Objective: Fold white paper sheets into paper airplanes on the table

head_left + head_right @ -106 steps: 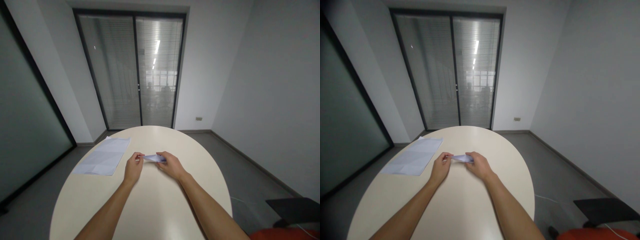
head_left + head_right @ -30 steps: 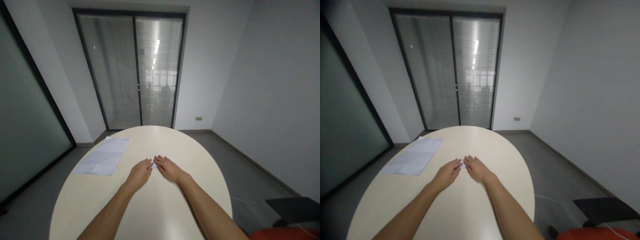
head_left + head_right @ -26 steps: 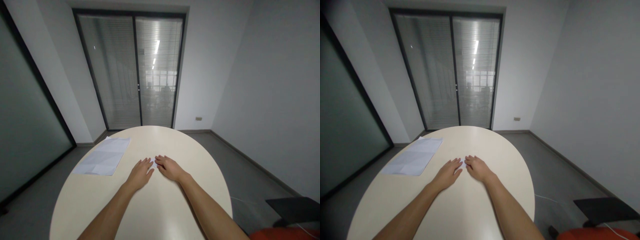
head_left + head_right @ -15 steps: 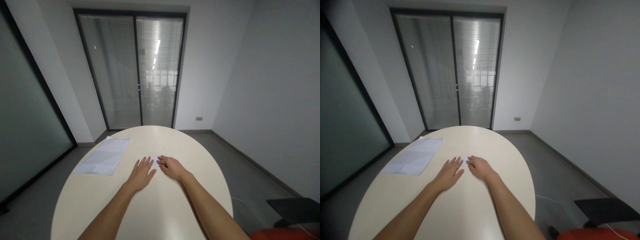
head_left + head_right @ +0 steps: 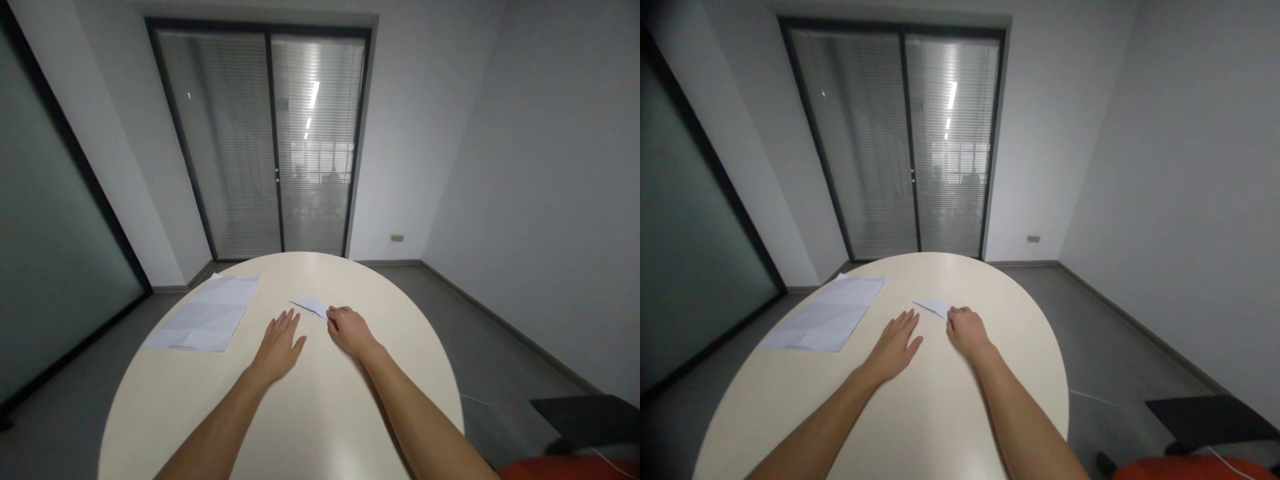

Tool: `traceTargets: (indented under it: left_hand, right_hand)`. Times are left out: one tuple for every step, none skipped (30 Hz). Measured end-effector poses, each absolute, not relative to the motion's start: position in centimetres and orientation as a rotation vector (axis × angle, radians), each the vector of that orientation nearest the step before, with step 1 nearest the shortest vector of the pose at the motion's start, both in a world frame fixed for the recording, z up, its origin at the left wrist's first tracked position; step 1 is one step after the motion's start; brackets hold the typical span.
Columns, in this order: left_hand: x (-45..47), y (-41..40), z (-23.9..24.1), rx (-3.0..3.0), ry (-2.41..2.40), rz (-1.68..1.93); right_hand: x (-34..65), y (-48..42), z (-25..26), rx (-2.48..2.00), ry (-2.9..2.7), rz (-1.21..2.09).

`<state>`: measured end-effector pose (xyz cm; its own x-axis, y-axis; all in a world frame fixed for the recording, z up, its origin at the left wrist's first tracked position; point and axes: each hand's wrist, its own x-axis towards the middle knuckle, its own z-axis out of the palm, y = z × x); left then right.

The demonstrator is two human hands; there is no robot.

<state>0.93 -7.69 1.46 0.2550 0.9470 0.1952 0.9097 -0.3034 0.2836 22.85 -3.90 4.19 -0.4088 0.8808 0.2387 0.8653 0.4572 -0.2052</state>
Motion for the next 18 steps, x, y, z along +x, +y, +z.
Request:
traceTargets:
  left_hand:
    - [0.9, -7.8, 1.5, 2.391, 1.786, 0.502]
    - [0.8, -7.8, 1.7, 2.386, 1.790, 0.504]
    - [0.8, -7.9, 1.8, 2.383, 1.791, 0.506]
    - [0.7, -8.0, 1.9, 2.381, 1.792, 0.507]
    - [0.7, -8.0, 2.0, 2.380, 1.791, 0.505]
    - [0.6, -8.0, 2.1, 2.379, 1.789, 0.501]
    - [0.5, -8.0, 2.1, 2.379, 1.787, 0.498]
    - [0.5, -8.0, 2.1, 2.380, 1.784, 0.497]
    - [0.4, -8.0, 2.1, 2.381, 1.782, 0.500]
    - [0.4, -7.9, 2.0, 2.383, 1.779, 0.508]
    - [0.4, -7.8, 1.9, 2.387, 1.773, 0.522]
    - [0.3, -7.8, 1.8, 2.390, 1.766, 0.538]
    - [0.2, -7.7, 1.7, 2.392, 1.758, 0.554]
    - [0.1, -7.7, 1.7, 2.393, 1.751, 0.568]
    - [0.1, -7.6, 1.6, 2.392, 1.746, 0.579]
    - [0.0, -7.6, 1.6, 2.392, 1.741, 0.586]
    - [-0.1, -7.6, 1.7, 2.393, 1.739, 0.589]
    - [-0.2, -7.6, 1.7, 2.396, 1.737, 0.587]
  right_hand:
    - [22.7, -4.0, 4.4, -1.514, -2.406, 0.040]
    - [22.6, -4.0, 4.5, -1.539, -2.408, 0.013]
    - [22.5, -3.9, 4.5, -1.566, -2.407, -0.012]
    - [22.4, -3.8, 4.6, -1.593, -2.405, -0.036]
    - [22.4, -3.6, 4.5, -1.623, -2.400, -0.062]
    - [22.4, -3.4, 4.4, -1.655, -2.391, -0.088]
    - [22.5, -3.1, 4.3, -1.692, -2.379, -0.113]
    - [22.7, -2.9, 4.2, -1.730, -2.363, -0.137]
    - [23.0, -2.6, 4.1, -1.772, -2.343, -0.153]
    - [23.2, -2.4, 4.0, -1.818, -2.319, -0.164]
    - [23.5, -2.2, 3.9, -1.868, -2.290, -0.174]
    - [23.8, -2.0, 3.8, -1.923, -2.259, -0.183]
    - [24.0, -1.8, 3.7, -1.979, -2.225, -0.193]
    - [24.3, -1.6, 3.6, -2.039, -2.189, -0.200]
    - [24.5, -1.4, 3.6, -2.101, -2.153, -0.204]
    - [24.7, -1.1, 3.5, -2.155, -2.119, -0.203]
    - [25.0, -0.7, 3.5, -2.208, -2.086, -0.194]
    - [25.3, -0.3, 3.4, -2.241, -2.066, -0.180]
